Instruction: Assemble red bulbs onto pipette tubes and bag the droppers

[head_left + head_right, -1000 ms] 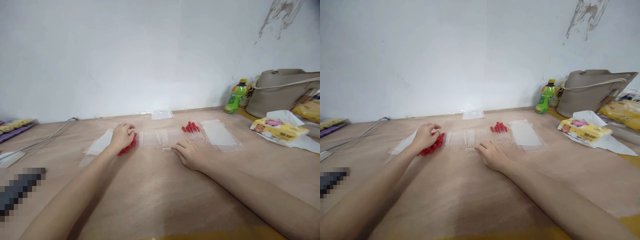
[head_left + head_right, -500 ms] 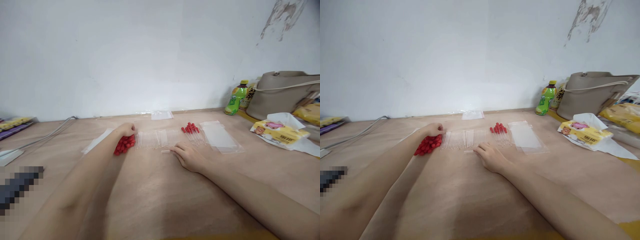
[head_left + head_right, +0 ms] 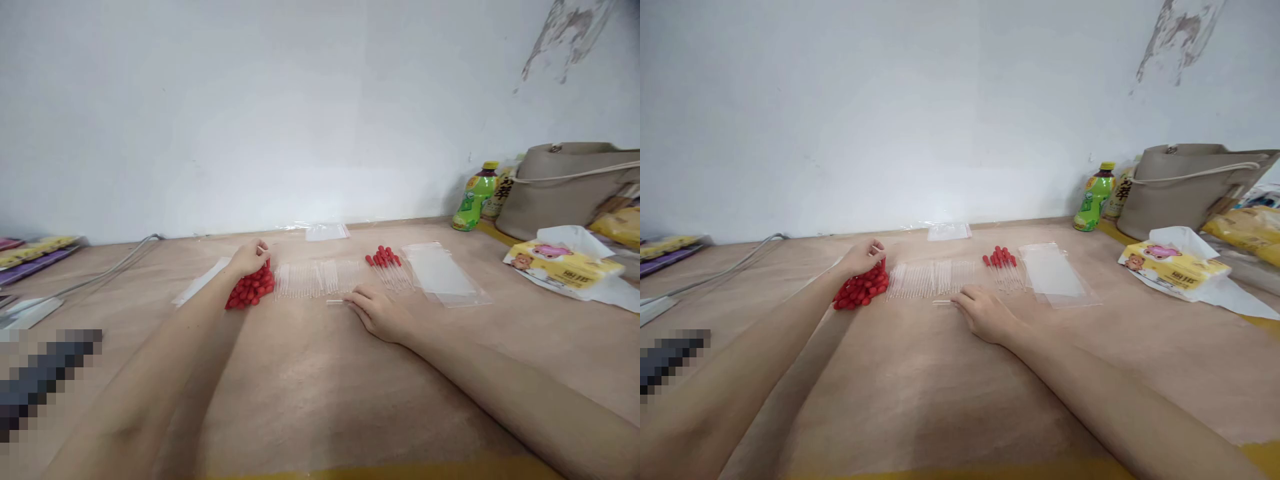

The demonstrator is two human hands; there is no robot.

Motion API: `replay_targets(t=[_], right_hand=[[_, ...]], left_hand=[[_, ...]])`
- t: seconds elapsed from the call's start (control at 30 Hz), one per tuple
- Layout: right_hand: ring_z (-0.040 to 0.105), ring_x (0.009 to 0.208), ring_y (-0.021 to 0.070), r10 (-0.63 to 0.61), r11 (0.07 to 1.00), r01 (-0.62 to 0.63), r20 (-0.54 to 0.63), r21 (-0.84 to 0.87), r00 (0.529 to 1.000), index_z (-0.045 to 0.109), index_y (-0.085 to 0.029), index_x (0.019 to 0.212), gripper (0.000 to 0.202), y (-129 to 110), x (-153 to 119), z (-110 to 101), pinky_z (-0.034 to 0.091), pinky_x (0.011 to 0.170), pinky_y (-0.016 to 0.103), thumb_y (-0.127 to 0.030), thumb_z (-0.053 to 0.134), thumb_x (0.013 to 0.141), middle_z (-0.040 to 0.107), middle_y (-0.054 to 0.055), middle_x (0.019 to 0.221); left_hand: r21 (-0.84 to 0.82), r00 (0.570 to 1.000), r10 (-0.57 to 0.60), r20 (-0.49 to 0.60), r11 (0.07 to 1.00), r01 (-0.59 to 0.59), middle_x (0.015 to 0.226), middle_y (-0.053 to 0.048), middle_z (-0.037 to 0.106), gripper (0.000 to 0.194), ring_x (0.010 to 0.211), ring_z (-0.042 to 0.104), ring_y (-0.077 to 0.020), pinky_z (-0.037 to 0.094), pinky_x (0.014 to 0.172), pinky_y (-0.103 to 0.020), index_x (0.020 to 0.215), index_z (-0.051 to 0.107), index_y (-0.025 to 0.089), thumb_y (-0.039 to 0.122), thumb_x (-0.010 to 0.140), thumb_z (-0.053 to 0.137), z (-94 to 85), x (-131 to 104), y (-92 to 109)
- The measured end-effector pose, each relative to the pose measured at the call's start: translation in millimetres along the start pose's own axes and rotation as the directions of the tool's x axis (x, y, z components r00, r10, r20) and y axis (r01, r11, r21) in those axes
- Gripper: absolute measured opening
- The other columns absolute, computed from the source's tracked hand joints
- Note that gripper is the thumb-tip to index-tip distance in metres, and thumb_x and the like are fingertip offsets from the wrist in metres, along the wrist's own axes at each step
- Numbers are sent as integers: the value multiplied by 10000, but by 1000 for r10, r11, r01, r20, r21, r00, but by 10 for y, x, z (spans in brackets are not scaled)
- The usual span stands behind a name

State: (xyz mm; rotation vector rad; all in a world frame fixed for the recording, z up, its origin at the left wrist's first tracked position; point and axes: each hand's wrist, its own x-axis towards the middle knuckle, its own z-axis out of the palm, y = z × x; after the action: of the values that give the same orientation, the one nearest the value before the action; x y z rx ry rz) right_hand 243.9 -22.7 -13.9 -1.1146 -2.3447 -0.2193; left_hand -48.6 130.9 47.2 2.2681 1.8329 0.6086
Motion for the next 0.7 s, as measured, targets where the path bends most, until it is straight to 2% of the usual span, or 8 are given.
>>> replay_targets(t=[0.17,0.27,0.37,0.43,0.5,0.57,0.63,0.7], right_hand=[[515,768,151,-4,1000,4,-14,13,1000,577,-176,1001,278,20,-4,33,415,692,263,-219,327,889,562,67,861],[519,772,152,-1,1000,1,-14,10,1000,580,-179,987,278,22,-5,40,415,696,265,-224,323,891,563,67,860],[521,771,150,9,1000,-9,-18,17,1000,575,-181,975,268,12,-6,28,413,691,267,-226,325,890,566,65,863],[523,793,151,15,1000,-15,-19,20,1000,568,-180,961,248,-10,-1,-4,409,711,271,-221,335,887,572,64,873],[527,803,150,33,999,-33,-13,5,999,564,-177,928,222,-49,13,-63,400,725,273,-212,350,880,580,59,869],[534,785,147,65,998,-64,5,-26,998,562,-175,895,198,-103,34,-144,393,707,265,-205,368,871,589,53,852],[542,754,144,96,994,-95,21,-53,995,564,-176,865,179,-162,57,-227,384,668,253,-206,387,862,599,46,824],[547,731,140,111,992,-108,33,-67,993,569,-181,846,170,-214,74,-295,371,634,244,-212,402,856,608,38,801]], left_hand=[[-76,997,17,-71,997,-22,761,-30,640,257,667,595,-162,445,595,-244,984,501,162,244,743,469,36,35,-41],[-114,991,45,-125,992,-60,724,-19,634,259,711,586,-164,441,640,-246,995,521,158,256,765,453,17,-3,17],[-186,964,80,-254,974,-130,793,-26,624,302,768,569,-155,429,706,-254,1052,518,164,300,827,371,33,-193,157],[-344,944,110,-311,913,-220,808,-28,610,313,742,567,-151,431,695,-260,1047,538,173,335,835,373,96,-427,280],[-534,970,111,-216,819,-213,770,-27,603,288,717,572,-152,435,670,-260,991,559,161,349,812,433,200,-712,412],[-684,988,126,-86,714,-150,784,-35,607,225,744,583,-154,436,682,-259,911,561,147,321,787,490,325,-984,536],[-744,993,106,-51,659,-109,757,-24,601,148,732,581,-141,426,670,-239,806,546,146,286,755,547,450,-1181,631],[-781,993,115,-20,618,-87,678,5,565,165,664,573,-123,412,604,-212,732,495,152,280,723,599,554,-1283,681]])
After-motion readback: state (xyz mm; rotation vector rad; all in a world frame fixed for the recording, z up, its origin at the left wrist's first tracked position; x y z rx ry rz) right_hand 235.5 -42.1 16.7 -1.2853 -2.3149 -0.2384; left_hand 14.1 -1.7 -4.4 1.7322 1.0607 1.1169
